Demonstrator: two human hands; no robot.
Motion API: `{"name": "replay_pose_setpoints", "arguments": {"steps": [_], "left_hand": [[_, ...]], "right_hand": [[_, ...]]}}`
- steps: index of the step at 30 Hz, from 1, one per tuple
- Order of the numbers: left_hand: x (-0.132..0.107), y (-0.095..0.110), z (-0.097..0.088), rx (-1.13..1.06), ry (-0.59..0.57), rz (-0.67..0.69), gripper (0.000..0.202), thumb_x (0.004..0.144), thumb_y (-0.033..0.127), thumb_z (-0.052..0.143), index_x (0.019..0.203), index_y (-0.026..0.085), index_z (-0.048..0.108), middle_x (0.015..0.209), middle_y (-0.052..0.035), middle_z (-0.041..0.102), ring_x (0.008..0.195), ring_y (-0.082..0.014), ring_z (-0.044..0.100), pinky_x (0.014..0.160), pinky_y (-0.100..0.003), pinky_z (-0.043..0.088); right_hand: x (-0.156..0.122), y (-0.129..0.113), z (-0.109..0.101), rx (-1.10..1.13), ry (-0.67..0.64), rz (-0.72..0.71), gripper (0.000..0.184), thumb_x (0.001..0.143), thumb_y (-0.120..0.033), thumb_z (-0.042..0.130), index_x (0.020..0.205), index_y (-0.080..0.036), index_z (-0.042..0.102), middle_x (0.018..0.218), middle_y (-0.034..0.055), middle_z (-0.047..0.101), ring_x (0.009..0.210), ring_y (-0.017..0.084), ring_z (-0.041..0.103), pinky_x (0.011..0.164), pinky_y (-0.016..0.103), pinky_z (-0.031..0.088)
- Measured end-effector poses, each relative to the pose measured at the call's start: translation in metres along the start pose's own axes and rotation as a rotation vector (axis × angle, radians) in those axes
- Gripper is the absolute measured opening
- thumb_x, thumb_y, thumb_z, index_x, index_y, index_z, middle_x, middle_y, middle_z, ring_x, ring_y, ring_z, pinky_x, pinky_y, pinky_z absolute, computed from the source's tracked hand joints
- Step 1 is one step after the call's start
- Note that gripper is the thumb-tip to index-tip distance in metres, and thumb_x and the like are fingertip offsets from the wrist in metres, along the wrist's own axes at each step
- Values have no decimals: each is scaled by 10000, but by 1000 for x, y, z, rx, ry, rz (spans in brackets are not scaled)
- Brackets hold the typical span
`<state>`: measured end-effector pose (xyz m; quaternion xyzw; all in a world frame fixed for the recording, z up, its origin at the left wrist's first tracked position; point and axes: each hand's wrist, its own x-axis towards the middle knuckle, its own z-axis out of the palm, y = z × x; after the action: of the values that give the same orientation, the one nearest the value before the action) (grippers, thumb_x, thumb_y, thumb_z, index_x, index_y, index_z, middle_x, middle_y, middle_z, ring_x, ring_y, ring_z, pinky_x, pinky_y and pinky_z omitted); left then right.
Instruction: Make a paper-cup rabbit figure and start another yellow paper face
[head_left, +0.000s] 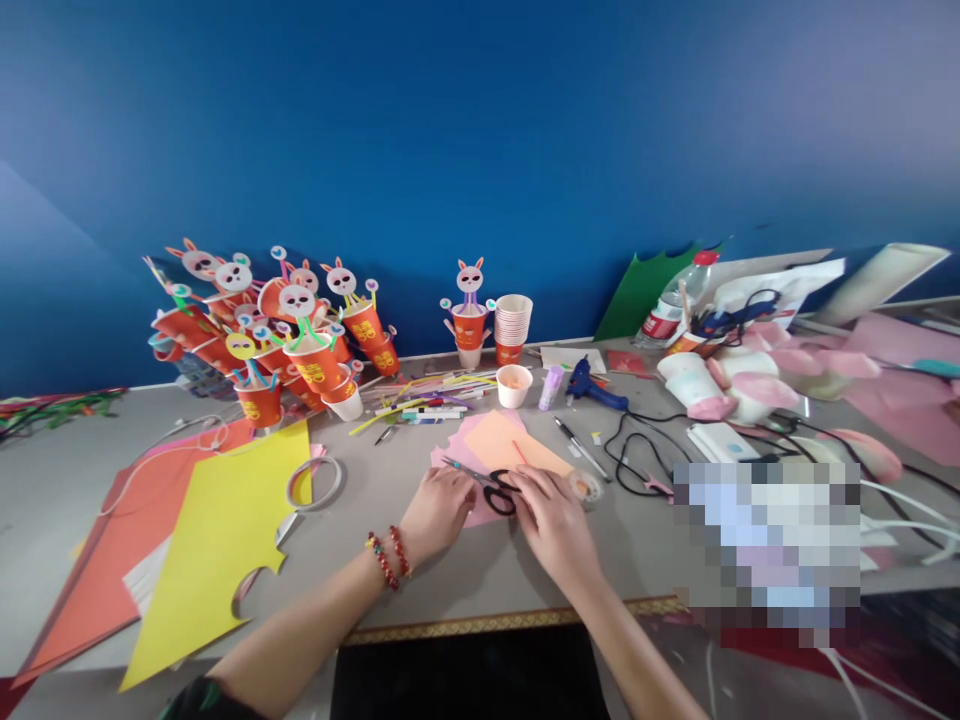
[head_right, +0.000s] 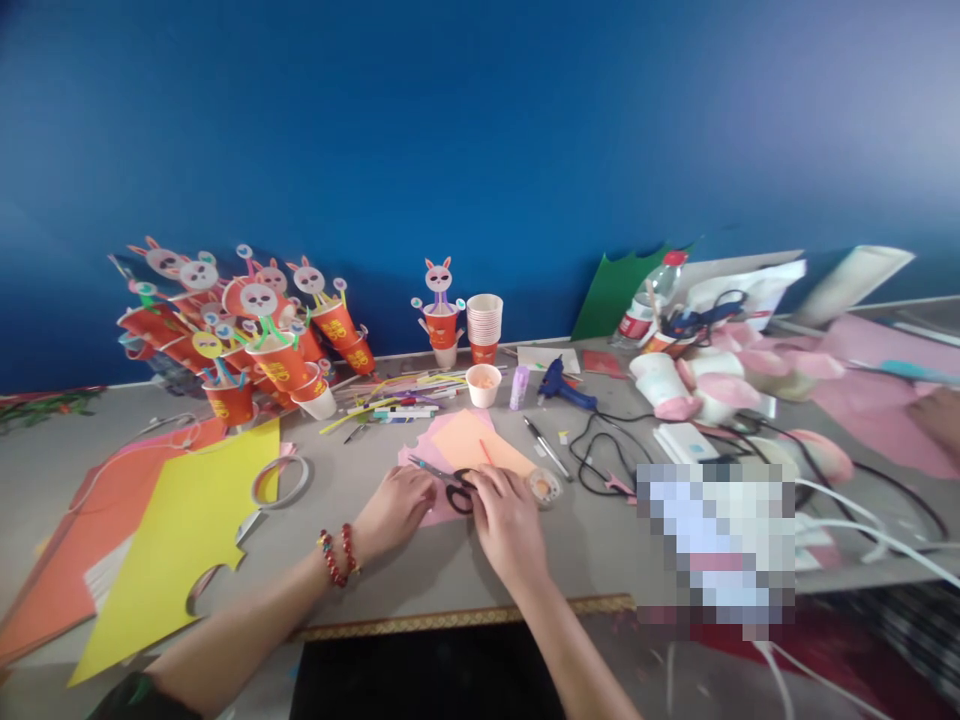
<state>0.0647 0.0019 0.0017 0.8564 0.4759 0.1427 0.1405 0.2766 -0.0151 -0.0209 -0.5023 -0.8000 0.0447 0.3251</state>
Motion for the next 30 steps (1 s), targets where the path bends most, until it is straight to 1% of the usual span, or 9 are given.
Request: {"name": "replay_pose_setpoints", "arguments": {"steps": [3,6,9,16,20,24,26,28,30], "left_hand": [[-2,1,3,4,5,63,193,985,128,448,904,174,617,911,-57,681,905,-213,620,856,-355,468],[-1,4,5,23,1,126,178,1004,182,470,936,176,635,952,-62,693,920,-214,632,861,-354,479],[3,7,5,54,-10,164,133,987,238,541,948,180,654,965,-65,703,933,-226,647,861,-365,491],[10,11,8,148,-21,141,165,995,248,530,925,164,654,923,-86,702,882,-244,655,799,-389,507],[13,11,11,176,-50,185,158,995,217,516,933,165,652,903,-95,689,876,-256,649,785,-399,502],[17,10,14,151,-71,261,165,993,142,484,973,160,647,939,-95,692,941,-248,651,822,-379,502],[19,9,14,123,-67,273,165,996,141,476,1006,163,640,968,-90,695,951,-233,653,832,-361,507],[19,5,11,96,-53,258,166,997,153,470,981,164,635,957,-85,695,924,-225,655,830,-357,515],[17,0,5,69,-30,224,175,997,166,460,940,166,625,938,-83,694,909,-226,653,842,-364,519]], "right_hand": [[0,-1,-7,6,-92,-32,286,936,-131,567,1193,-210,663,1207,99,696,1115,290,617,952,459,532],[3,-3,-7,-40,-202,-78,249,869,-101,641,1086,-209,697,1240,97,691,1118,299,624,923,458,550],[8,-4,-4,-68,-231,-115,204,844,-82,657,1011,-187,711,1224,107,706,1085,297,648,890,447,569],[23,1,-2,-53,-173,-134,184,928,-124,573,986,-203,729,1142,98,748,1011,262,694,805,368,576],[25,9,-11,-19,-105,-103,222,992,-196,507,973,-219,726,1086,86,760,971,223,714,804,321,566],[11,18,-30,30,-38,-59,244,1004,-217,469,955,-217,708,983,83,761,940,233,710,839,348,546],[0,21,-38,60,-18,-20,241,1006,-235,471,923,-214,696,921,77,749,890,230,706,809,338,548],[-13,22,-44,59,-35,0,245,1006,-236,468,910,-216,693,897,75,736,862,226,699,777,325,550],[-26,18,-48,29,-82,-9,258,1004,-208,453,941,-220,703,936,81,729,892,229,689,791,331,551]]}}
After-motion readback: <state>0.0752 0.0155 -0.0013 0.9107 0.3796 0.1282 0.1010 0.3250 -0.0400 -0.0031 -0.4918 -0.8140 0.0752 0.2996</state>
